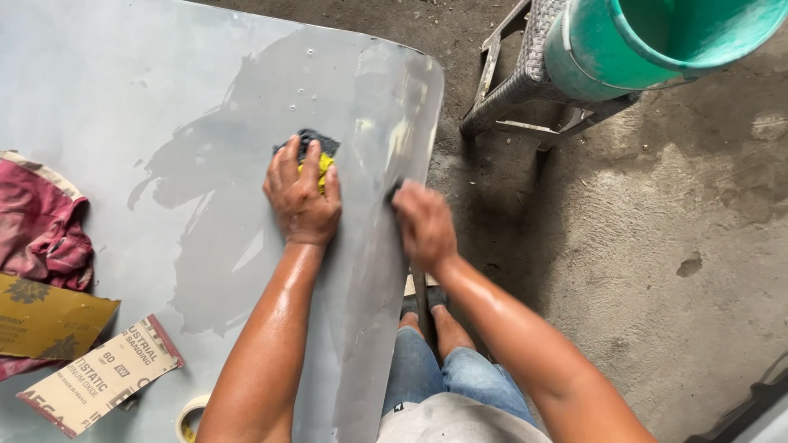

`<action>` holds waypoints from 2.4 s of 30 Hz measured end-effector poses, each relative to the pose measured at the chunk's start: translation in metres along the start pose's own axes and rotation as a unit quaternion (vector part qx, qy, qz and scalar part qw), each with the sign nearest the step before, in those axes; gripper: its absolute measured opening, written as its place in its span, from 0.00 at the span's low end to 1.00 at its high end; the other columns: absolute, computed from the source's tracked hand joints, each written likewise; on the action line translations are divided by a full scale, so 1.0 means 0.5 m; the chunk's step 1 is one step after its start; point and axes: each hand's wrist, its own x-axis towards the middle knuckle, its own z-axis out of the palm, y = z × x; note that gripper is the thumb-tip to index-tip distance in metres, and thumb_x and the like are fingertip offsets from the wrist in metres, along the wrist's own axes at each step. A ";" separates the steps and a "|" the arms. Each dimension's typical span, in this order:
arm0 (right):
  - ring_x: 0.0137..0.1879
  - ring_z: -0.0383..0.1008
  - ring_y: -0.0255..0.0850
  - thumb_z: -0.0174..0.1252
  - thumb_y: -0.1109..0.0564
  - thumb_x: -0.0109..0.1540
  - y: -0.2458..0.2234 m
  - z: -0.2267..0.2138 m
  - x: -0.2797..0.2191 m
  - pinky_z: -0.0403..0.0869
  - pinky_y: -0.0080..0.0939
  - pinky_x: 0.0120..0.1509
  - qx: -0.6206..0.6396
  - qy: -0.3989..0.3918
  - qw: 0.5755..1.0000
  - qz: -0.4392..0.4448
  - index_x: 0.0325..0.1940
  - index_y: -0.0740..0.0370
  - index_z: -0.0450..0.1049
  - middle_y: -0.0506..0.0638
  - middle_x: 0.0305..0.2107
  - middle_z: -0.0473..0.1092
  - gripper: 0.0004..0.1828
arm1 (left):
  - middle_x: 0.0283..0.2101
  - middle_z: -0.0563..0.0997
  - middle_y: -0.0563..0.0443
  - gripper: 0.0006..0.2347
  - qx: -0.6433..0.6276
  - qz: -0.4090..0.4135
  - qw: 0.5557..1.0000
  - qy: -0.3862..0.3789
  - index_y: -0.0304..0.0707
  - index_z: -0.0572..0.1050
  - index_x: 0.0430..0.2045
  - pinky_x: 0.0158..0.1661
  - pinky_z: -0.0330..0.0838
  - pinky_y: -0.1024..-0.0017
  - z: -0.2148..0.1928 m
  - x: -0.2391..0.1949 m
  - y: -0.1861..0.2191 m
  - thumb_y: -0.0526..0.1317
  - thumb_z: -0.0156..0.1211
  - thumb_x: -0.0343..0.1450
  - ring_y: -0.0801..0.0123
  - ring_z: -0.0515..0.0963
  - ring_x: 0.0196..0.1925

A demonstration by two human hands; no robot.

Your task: The person sands a large, flat, grey surface using a sanding block and a yellow cloth. They repeatedly dip the sanding block and cloth into a green bucket of water to wet them before continuing to sand the surface.

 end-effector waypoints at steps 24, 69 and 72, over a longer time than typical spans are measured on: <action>0.38 0.74 0.32 0.54 0.57 0.68 0.147 -0.016 -0.044 0.78 0.41 0.44 0.543 0.121 0.604 0.570 0.57 0.57 0.71 0.44 0.39 0.72 0.13 | 0.31 0.73 0.51 0.04 0.032 0.488 0.846 -0.212 0.43 0.76 0.22 0.32 0.67 0.64 0.020 -0.129 0.129 0.41 0.57 0.64 0.61 0.74 0.37; 0.42 0.76 0.35 0.58 0.63 0.64 0.180 -0.457 0.070 0.74 0.36 0.48 0.558 0.085 0.685 0.461 0.53 0.66 0.78 0.50 0.40 0.77 0.13 | 0.36 0.82 0.54 0.07 -0.775 -0.261 0.553 -0.158 0.34 0.79 0.39 0.38 0.76 0.77 0.105 -0.001 0.582 0.35 0.65 0.71 0.77 0.79 0.35; 0.44 0.79 0.36 0.54 0.62 0.61 0.247 -0.540 0.113 0.77 0.38 0.49 0.612 0.048 0.644 0.456 0.52 0.65 0.78 0.50 0.41 0.78 0.16 | 0.36 0.81 0.53 0.07 -0.786 -0.238 0.544 -0.173 0.32 0.78 0.40 0.38 0.77 0.76 0.123 0.056 0.649 0.34 0.65 0.72 0.75 0.80 0.35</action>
